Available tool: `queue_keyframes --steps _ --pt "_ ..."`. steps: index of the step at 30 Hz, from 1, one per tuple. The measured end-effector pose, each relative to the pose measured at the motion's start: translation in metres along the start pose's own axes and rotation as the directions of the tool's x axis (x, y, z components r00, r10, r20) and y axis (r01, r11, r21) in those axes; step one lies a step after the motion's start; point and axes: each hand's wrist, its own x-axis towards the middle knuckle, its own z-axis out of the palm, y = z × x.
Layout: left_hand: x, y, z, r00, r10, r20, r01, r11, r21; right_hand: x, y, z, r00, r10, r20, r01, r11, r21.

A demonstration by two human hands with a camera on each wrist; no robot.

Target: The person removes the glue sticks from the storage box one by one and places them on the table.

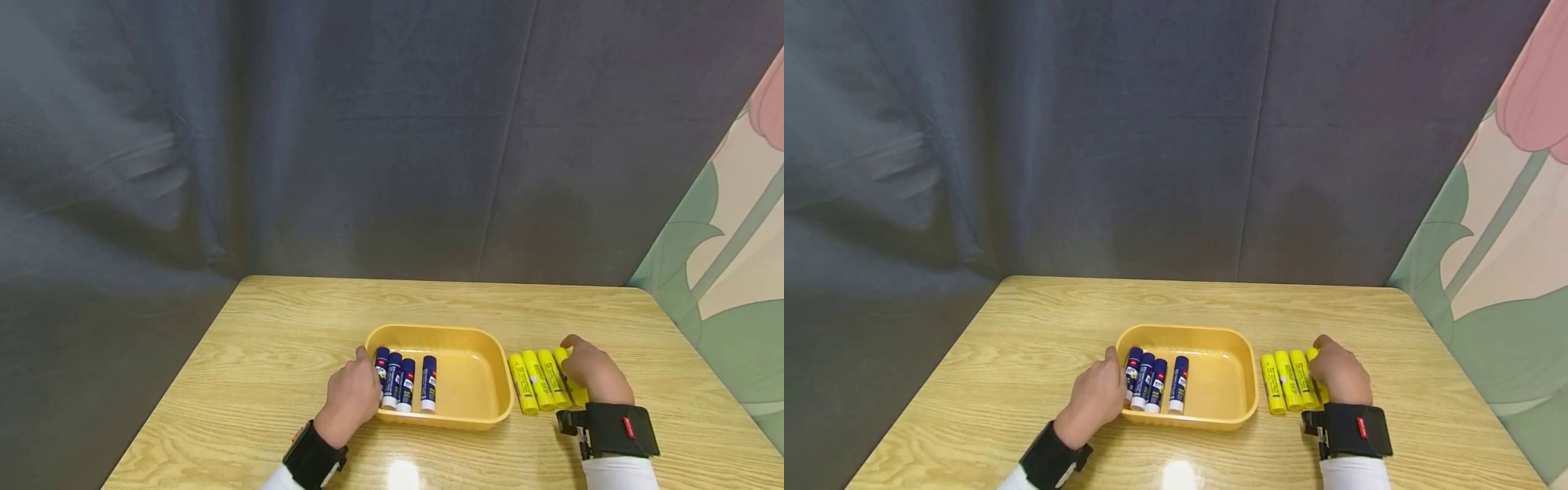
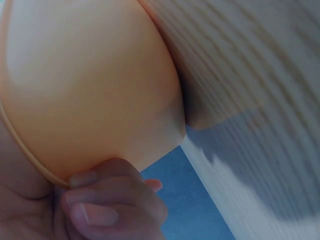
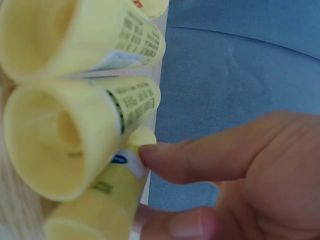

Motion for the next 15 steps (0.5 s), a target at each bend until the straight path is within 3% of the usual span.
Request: queue_keyframes --steps 7,15 --pt "-0.0014 -0.0005 -0.0011 1.000 0.018 -0.014 -0.018 1.000 -0.007 -0.0004 -0.0015 0.0022 0.998 0.052 0.020 -0.052 0.999 0.005" --pt "-0.0015 -0.0015 -0.0006 0.999 0.029 -0.026 -0.030 0.999 -0.021 -0.0018 -0.0026 0.0000 0.999 0.045 0.022 -0.045 0.999 -0.005"
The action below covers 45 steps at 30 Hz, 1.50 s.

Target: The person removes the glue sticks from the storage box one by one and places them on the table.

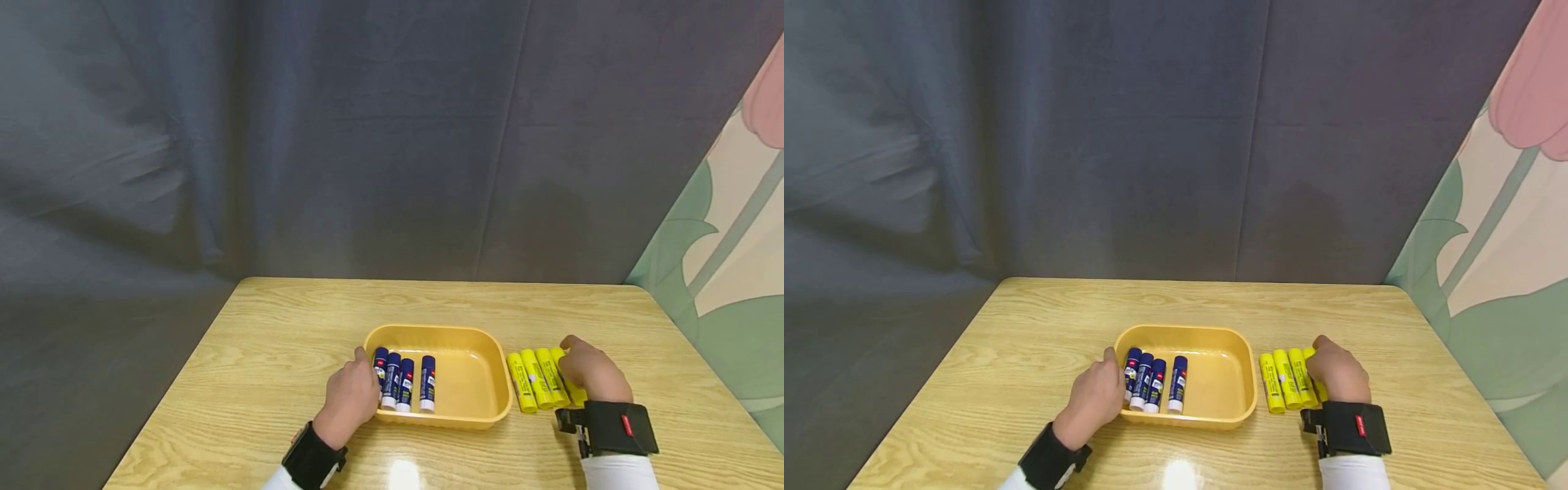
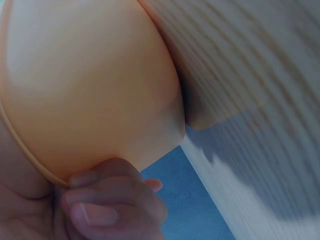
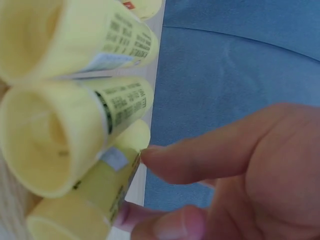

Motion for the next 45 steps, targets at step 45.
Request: queue_keyframes --steps 45 --pt "0.0002 0.0024 -0.0021 1.000 -0.011 0.026 0.011 1.000 0.013 -0.0090 -0.0045 -0.0022 0.999 0.039 -0.009 -0.039 0.999 -0.015"
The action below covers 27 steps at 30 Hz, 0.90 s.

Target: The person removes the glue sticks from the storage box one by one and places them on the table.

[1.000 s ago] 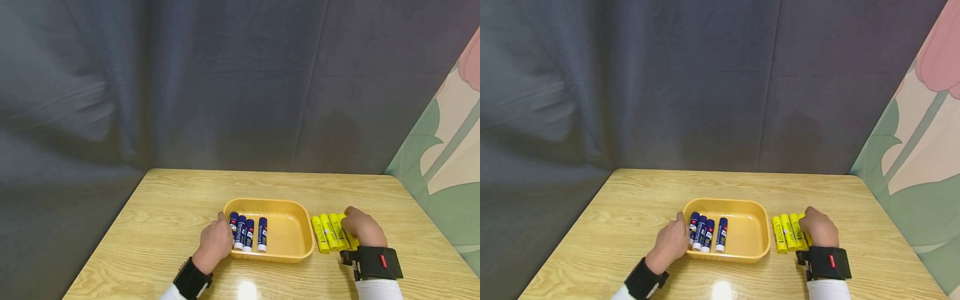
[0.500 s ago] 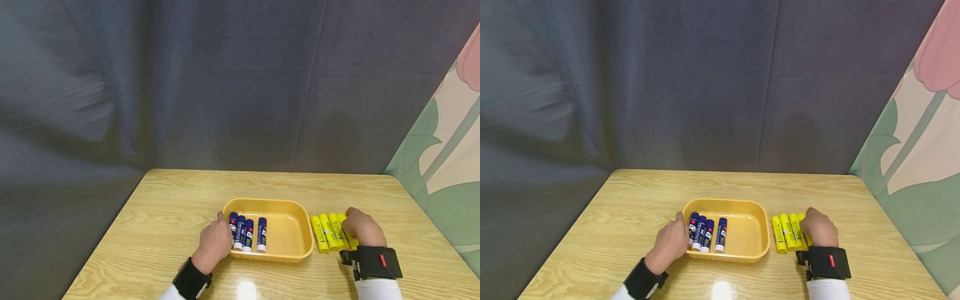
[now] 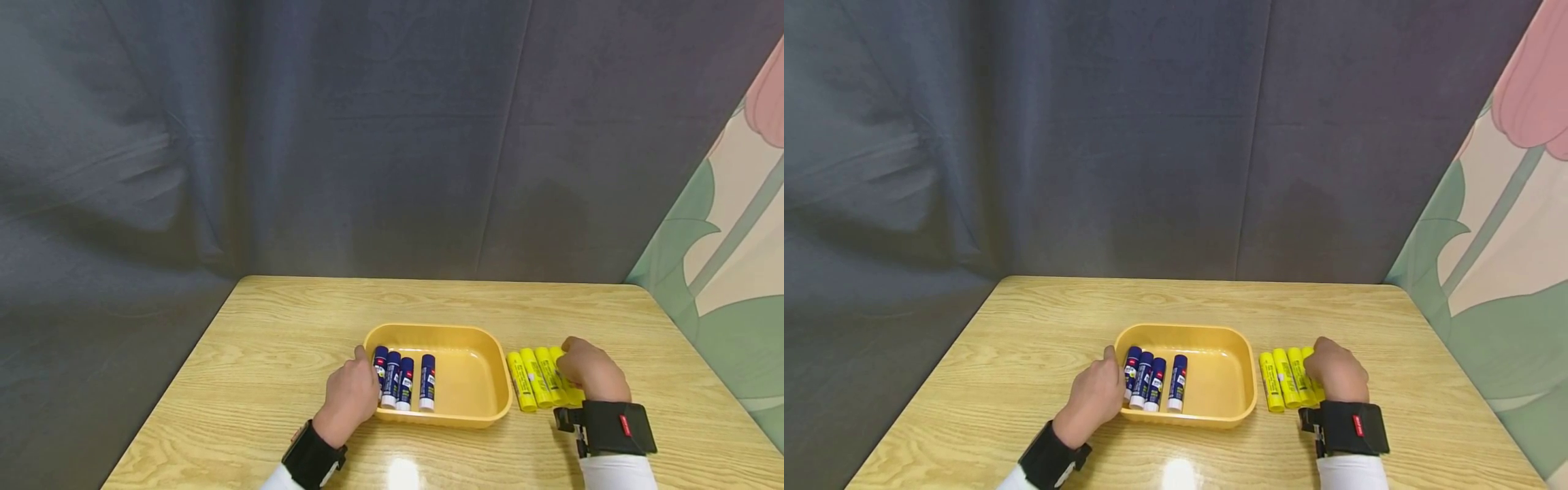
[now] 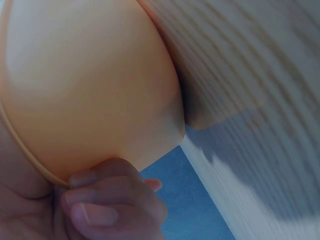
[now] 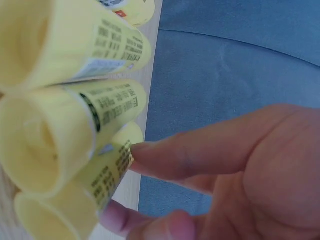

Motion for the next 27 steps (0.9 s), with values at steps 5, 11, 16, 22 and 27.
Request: queue_keyframes --steps 5,11,16,22,27 --pt "-0.0001 -0.0002 0.0003 1.000 0.003 -0.004 -0.003 1.000 -0.007 -0.0005 -0.0015 -0.0001 1.000 0.000 -0.001 0.000 1.000 -0.004" --pt "-0.0003 -0.0009 0.0010 1.000 0.011 -0.014 -0.011 1.000 -0.006 -0.0015 -0.0024 0.0004 1.000 -0.002 -0.004 0.002 1.000 -0.013" --pt "0.0000 -0.0012 0.0010 0.999 0.015 -0.030 -0.016 1.000 -0.005 -0.0026 -0.0027 0.0002 1.000 -0.008 -0.005 0.008 1.000 -0.001" --pt "0.0004 -0.0009 0.0006 1.000 0.009 -0.020 -0.009 1.000 -0.004 -0.0037 -0.0019 0.0003 1.000 -0.018 -0.001 0.018 1.000 -0.009" --pt "0.0001 -0.0002 0.0003 1.000 0.006 -0.013 -0.006 1.000 -0.002 -0.0036 -0.0016 0.0007 1.000 -0.002 -0.003 0.002 1.000 -0.008"
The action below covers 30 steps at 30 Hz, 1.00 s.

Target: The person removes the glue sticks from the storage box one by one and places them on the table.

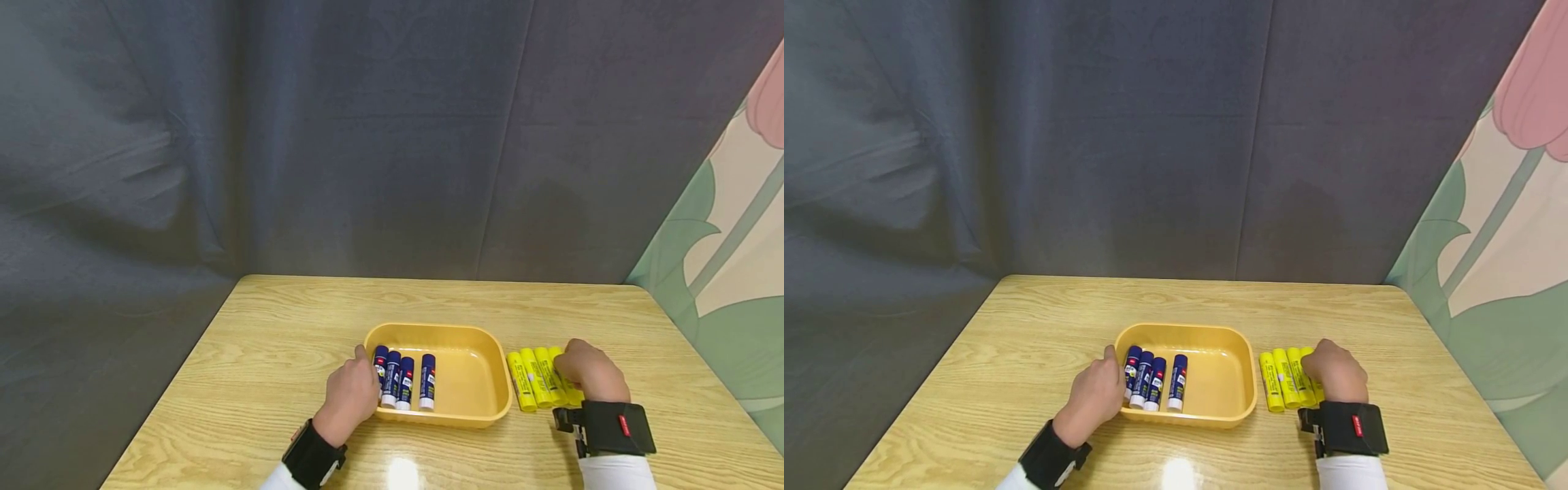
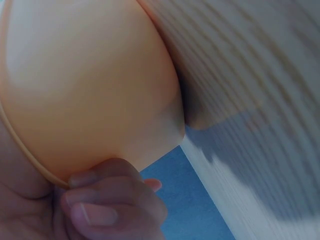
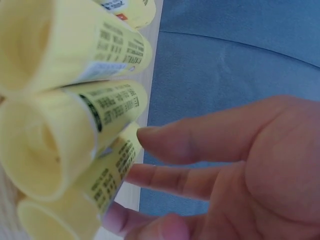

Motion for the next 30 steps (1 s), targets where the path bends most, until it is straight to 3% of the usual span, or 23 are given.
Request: queue_keyframes --steps 15,26,30 --pt "0.000 0.002 -0.001 1.000 -0.017 0.024 0.017 1.000 0.000 -0.002 0.001 -0.002 1.000 0.012 -0.004 -0.012 0.999 0.029" --pt "0.000 0.003 -0.002 0.999 -0.027 0.030 0.027 1.000 0.002 -0.006 -0.003 -0.005 0.999 0.017 -0.052 -0.015 0.999 0.032" --pt "0.000 0.003 -0.002 0.999 -0.030 0.032 0.030 1.000 0.007 -0.012 -0.010 -0.007 0.998 -0.028 -0.058 0.029 1.000 0.006"
